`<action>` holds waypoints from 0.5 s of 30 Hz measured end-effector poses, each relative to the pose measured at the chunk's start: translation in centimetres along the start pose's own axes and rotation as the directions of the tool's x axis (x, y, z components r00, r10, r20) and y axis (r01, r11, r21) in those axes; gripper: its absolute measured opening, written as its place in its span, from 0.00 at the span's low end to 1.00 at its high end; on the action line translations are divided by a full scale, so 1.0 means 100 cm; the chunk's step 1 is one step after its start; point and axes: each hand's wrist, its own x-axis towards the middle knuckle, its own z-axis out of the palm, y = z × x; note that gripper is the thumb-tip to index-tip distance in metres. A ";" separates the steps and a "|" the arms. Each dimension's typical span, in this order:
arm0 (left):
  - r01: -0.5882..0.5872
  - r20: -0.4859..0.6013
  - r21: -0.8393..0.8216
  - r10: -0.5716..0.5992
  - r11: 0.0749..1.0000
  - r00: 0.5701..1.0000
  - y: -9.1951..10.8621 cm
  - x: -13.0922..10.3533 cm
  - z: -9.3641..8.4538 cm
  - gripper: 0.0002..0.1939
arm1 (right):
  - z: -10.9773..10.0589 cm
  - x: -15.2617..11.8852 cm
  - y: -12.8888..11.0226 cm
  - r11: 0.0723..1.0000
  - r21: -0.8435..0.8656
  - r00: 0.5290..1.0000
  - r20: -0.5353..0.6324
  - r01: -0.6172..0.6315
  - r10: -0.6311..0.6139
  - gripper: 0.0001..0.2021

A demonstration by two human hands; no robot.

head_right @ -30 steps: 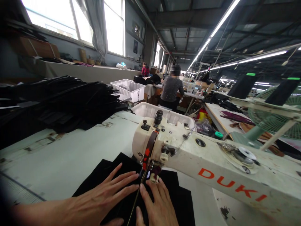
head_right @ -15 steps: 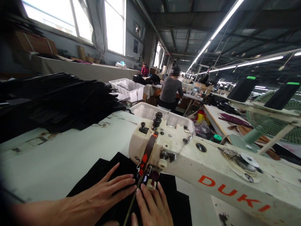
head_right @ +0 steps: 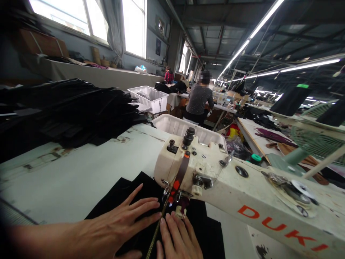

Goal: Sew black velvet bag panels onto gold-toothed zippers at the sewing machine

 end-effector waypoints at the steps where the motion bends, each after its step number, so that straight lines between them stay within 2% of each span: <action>1: -0.006 -0.015 0.003 0.007 1.000 1.000 0.001 0.000 -0.002 0.37 | 0.004 0.000 -0.005 0.995 0.010 0.990 -0.102 -0.101 0.102 0.15; 3: -0.014 -0.024 0.006 0.014 1.000 1.000 0.002 0.001 -0.006 0.37 | 0.007 0.001 -0.008 0.975 0.008 0.946 -0.243 -0.222 0.217 0.17; 4: -0.012 -0.013 0.008 0.012 1.000 1.000 0.002 0.001 -0.007 0.38 | 0.007 0.001 -0.007 0.984 -0.021 0.960 -0.223 -0.179 0.170 0.17; 5: -0.007 0.006 0.013 0.007 1.000 1.000 0.003 0.001 -0.008 0.38 | 0.005 0.001 -0.003 0.997 -0.051 0.990 -0.133 -0.054 0.047 0.16; 6: 0.001 0.029 0.023 -0.001 1.000 1.000 0.003 0.001 -0.008 0.38 | 0.002 0.002 0.003 0.995 -0.071 0.996 -0.044 0.069 -0.072 0.15; 8: 0.012 0.076 0.048 -0.015 0.999 0.997 0.003 0.001 -0.009 0.38 | -0.004 0.002 0.014 0.964 -0.084 0.966 0.085 0.252 -0.245 0.15; 11: 0.015 0.088 0.059 -0.020 0.998 0.996 0.004 0.001 -0.009 0.38 | -0.006 0.000 0.025 0.943 -0.113 0.946 0.124 0.313 -0.299 0.15; 15: -0.008 0.024 0.033 0.008 0.999 1.000 0.002 0.000 -0.006 0.38 | -0.002 -0.001 0.023 0.935 -0.126 0.939 0.139 0.331 -0.314 0.15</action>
